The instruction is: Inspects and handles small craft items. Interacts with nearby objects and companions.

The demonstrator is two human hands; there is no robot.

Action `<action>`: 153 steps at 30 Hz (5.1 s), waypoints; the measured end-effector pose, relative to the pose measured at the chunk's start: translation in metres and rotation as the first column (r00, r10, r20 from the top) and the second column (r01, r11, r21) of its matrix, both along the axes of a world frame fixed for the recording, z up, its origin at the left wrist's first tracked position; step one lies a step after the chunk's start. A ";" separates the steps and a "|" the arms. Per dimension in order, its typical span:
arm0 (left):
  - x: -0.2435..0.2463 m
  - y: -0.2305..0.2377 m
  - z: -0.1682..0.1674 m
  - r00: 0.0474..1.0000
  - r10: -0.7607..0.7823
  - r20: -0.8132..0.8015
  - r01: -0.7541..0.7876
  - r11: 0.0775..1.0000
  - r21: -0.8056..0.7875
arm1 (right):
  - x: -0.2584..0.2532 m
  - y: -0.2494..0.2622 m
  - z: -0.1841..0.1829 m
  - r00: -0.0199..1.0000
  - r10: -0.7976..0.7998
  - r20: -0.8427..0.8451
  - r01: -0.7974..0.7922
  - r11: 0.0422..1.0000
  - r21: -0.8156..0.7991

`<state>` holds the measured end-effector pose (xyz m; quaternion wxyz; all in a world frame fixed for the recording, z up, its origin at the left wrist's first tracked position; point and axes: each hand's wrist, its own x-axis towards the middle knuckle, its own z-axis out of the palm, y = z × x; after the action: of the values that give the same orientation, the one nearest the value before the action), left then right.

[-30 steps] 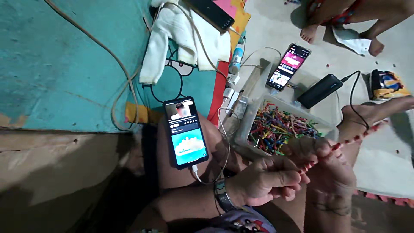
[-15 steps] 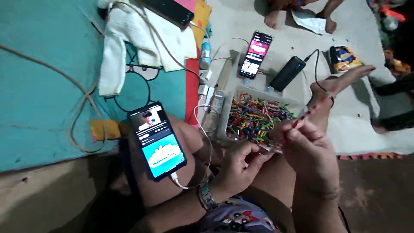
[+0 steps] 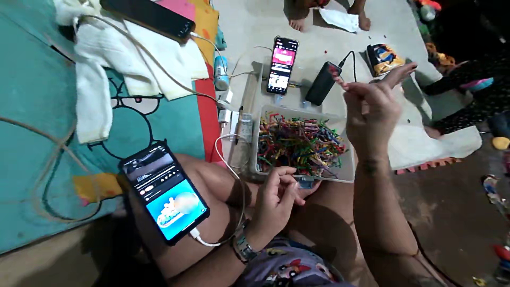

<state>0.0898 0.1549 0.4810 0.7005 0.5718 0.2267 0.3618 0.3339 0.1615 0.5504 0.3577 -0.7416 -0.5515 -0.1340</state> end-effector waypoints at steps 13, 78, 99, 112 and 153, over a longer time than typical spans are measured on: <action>-0.006 0.005 0.003 0.985 -0.163 0.049 0.165 0.985 -0.047 | 0.056 0.050 -0.030 0.940 -0.339 -0.033 0.246 0.744 -0.622; -0.003 0.003 -0.011 1.000 0.001 -0.029 0.000 0.999 0.034 | -0.004 0.032 -0.024 0.941 -0.046 -0.334 -0.144 0.841 -0.522; 0.001 0.004 -0.011 0.999 -0.005 -0.047 0.007 1.000 0.027 | -0.032 -0.018 -0.038 0.973 -0.162 -0.164 0.050 0.843 -0.535; -0.002 0.005 -0.010 0.999 0.005 -0.046 -0.005 1.000 0.008 | -0.049 0.014 -0.071 0.995 0.046 -0.088 -0.086 0.847 -0.525; -0.005 0.012 0.011 0.998 0.062 -0.016 -0.062 0.998 -0.030 | -0.090 -0.065 -0.049 0.535 0.435 -0.724 -0.592 0.805 0.047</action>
<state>0.0846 0.1671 0.4925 0.6960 0.5564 0.2552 0.3753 0.2439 0.0960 0.5012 0.4853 -0.5701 -0.5759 0.3283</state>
